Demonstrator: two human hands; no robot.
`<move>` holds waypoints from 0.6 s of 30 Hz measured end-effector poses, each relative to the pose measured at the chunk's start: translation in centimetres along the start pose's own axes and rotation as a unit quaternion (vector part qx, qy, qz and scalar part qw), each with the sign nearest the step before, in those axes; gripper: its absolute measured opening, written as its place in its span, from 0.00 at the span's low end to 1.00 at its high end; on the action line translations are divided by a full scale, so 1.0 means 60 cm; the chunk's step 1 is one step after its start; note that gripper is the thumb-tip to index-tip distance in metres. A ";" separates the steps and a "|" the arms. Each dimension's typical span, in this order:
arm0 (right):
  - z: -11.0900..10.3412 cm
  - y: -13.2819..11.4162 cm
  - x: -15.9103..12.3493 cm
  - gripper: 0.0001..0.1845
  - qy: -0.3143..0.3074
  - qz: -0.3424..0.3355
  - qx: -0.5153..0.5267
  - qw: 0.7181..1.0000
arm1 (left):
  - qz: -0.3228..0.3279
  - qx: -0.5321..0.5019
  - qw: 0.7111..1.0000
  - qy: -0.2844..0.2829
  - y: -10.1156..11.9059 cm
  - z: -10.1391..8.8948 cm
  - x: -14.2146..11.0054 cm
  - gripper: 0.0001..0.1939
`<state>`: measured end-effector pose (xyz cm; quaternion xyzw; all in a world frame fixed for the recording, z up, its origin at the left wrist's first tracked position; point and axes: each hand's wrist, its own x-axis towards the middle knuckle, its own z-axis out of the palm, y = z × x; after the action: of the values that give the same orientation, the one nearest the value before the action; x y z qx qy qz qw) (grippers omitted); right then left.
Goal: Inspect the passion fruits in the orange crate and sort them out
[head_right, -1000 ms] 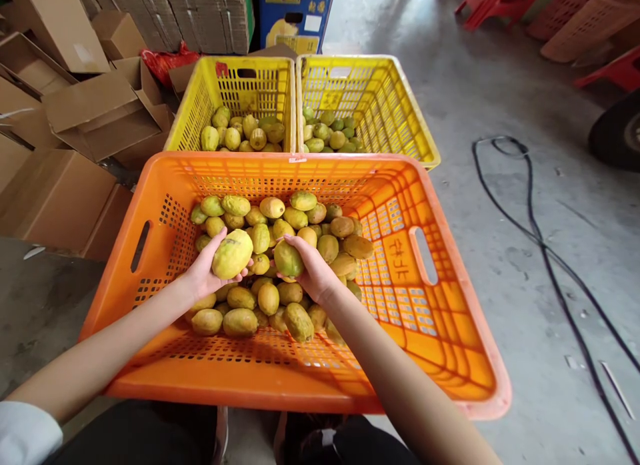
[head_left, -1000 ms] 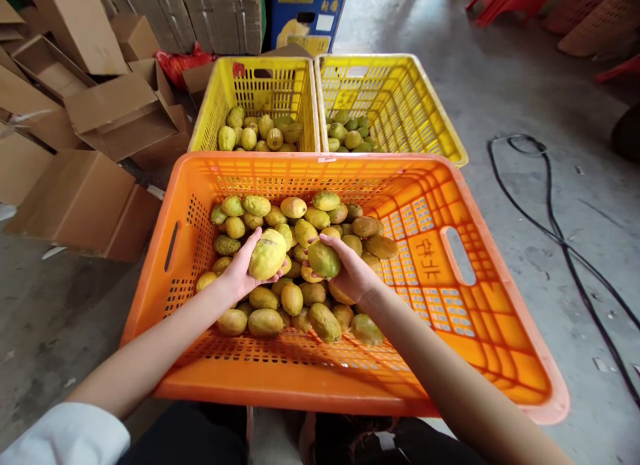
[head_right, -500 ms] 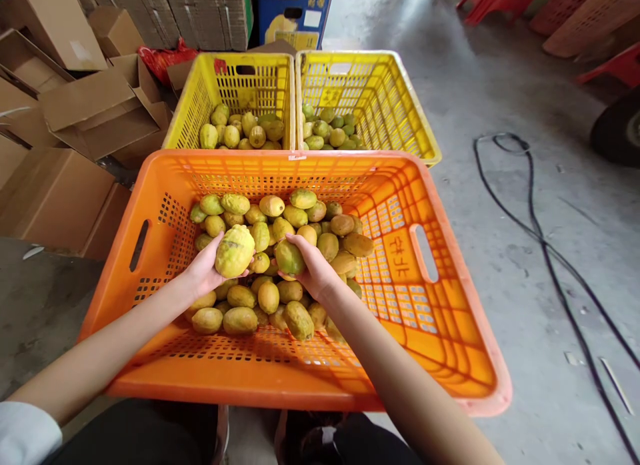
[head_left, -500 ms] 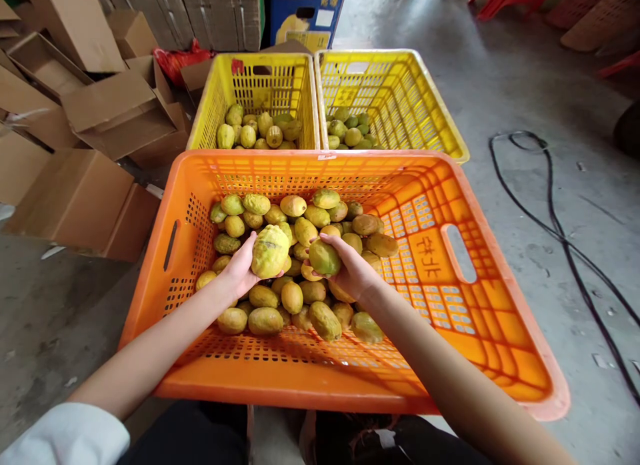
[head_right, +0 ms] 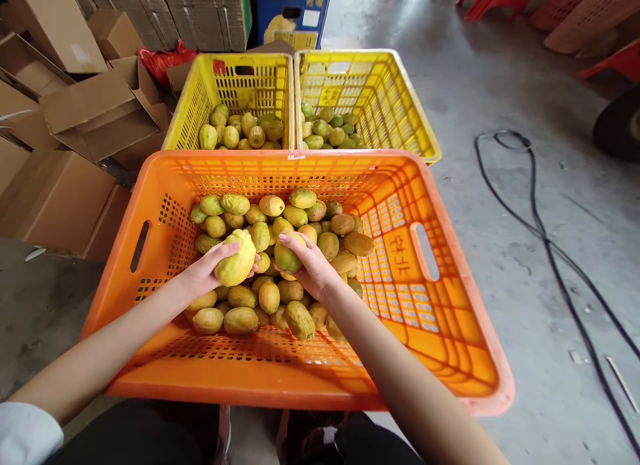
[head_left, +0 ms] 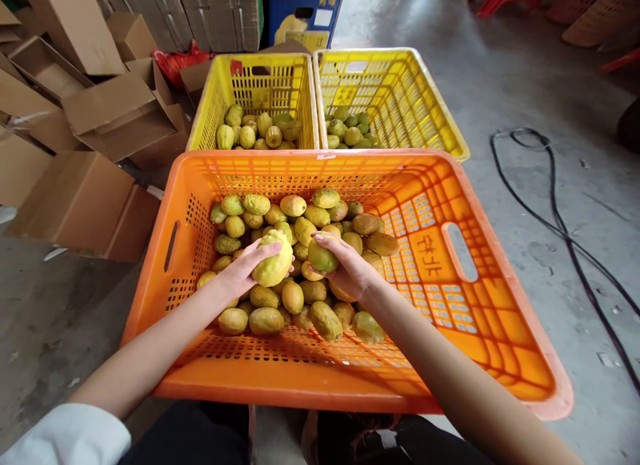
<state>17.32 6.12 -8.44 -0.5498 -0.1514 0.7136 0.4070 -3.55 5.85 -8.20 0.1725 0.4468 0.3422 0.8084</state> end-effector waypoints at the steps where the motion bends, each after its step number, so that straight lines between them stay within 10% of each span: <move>1: 0.000 -0.001 0.000 0.09 -0.002 0.000 -0.003 1.000 | 0.004 -0.002 1.000 0.002 -0.001 0.001 0.000 0.19; 18: 0.003 -0.008 -0.004 0.06 0.002 0.025 -0.018 1.000 | -0.018 -0.102 0.989 0.105 0.006 0.011 0.013 0.19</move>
<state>17.39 6.29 -7.93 -0.5620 -0.1493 0.7197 0.3794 -2.84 6.67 -8.10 0.0439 0.4948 0.3875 0.7766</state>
